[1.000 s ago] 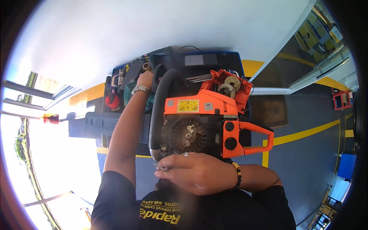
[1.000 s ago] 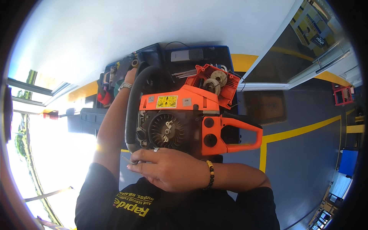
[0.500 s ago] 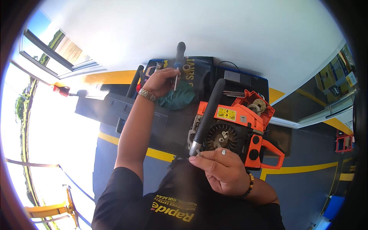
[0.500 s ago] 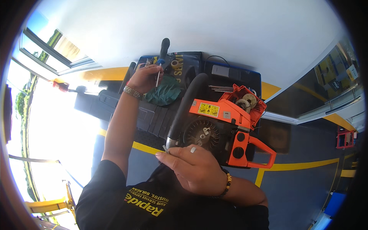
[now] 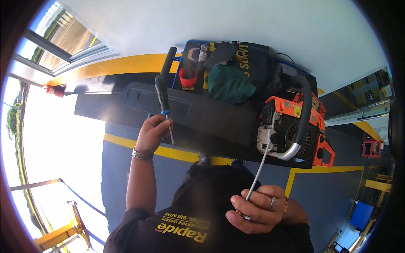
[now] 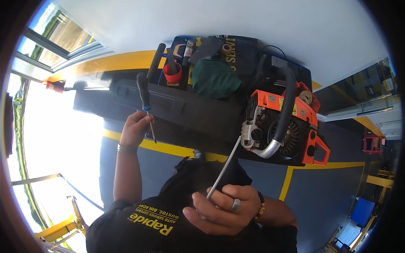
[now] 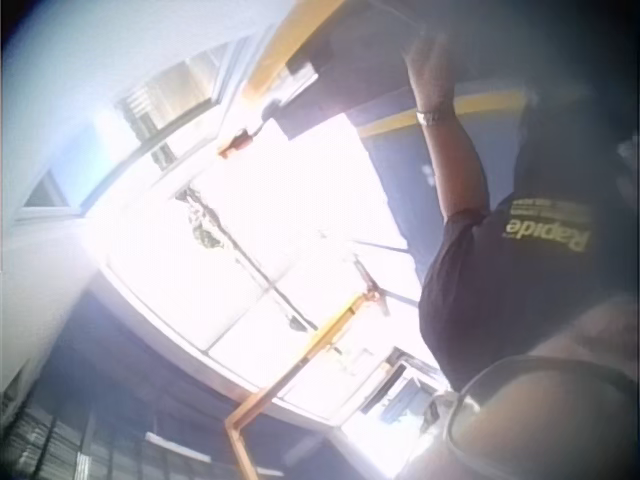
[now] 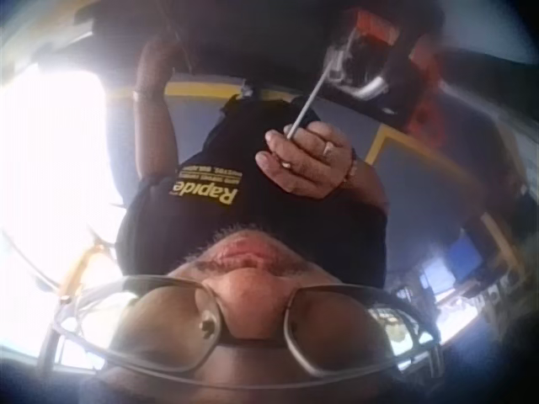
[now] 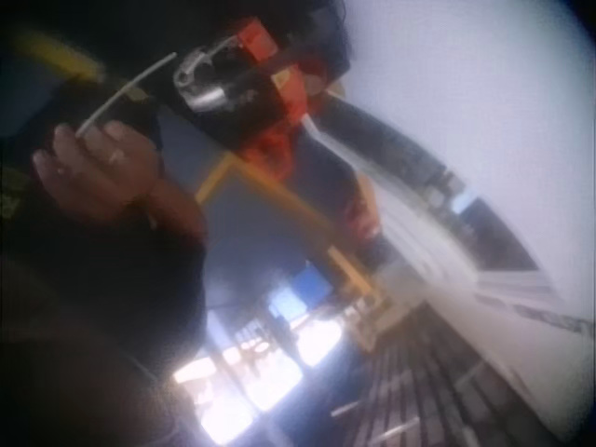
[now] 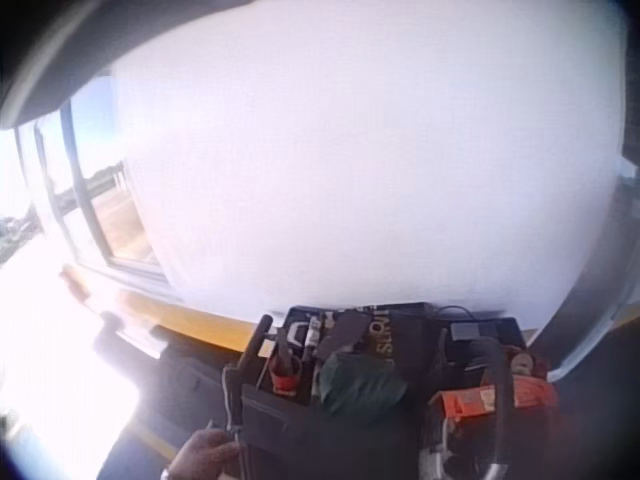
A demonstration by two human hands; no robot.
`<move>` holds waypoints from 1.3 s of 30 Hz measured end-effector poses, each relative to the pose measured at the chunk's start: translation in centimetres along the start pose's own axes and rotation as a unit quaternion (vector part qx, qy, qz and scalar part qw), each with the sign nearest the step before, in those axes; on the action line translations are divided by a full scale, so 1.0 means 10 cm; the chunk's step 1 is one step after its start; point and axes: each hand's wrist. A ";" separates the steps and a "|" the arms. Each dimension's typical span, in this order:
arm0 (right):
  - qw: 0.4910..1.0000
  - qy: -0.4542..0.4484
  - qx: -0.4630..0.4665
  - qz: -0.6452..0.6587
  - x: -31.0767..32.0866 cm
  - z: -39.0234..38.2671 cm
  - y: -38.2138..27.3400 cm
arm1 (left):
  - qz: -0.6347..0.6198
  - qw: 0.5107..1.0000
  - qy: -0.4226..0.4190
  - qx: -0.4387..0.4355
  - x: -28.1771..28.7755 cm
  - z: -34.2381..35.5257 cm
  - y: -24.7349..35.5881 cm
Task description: The person uses a screwdriver to remove screws from the orange chainsaw's top cover, then removes the cover to expose the internal components. The person reattaches the cover and tightens the screws back into place.
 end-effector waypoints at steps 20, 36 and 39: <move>0.796 -0.042 -0.491 0.351 -1.92 -0.70 0.05 | -0.026 0.997 0.065 -0.036 0.82 -0.64 -0.30; 0.915 -0.042 -0.401 -0.001 -1.09 -0.58 -0.14 | 0.153 0.960 -0.224 -0.067 -0.17 -0.32 -0.24; 0.867 0.036 -0.468 0.165 -0.49 -0.25 -0.24 | 0.269 0.881 -0.346 -0.178 -0.70 -0.44 0.05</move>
Point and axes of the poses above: each hand's wrist, its own z-axis towards the middle knuckle, its own x-axis out of the back of the hand, y = z × x, and after that the axes turned 11 degrees about -z, right-handed
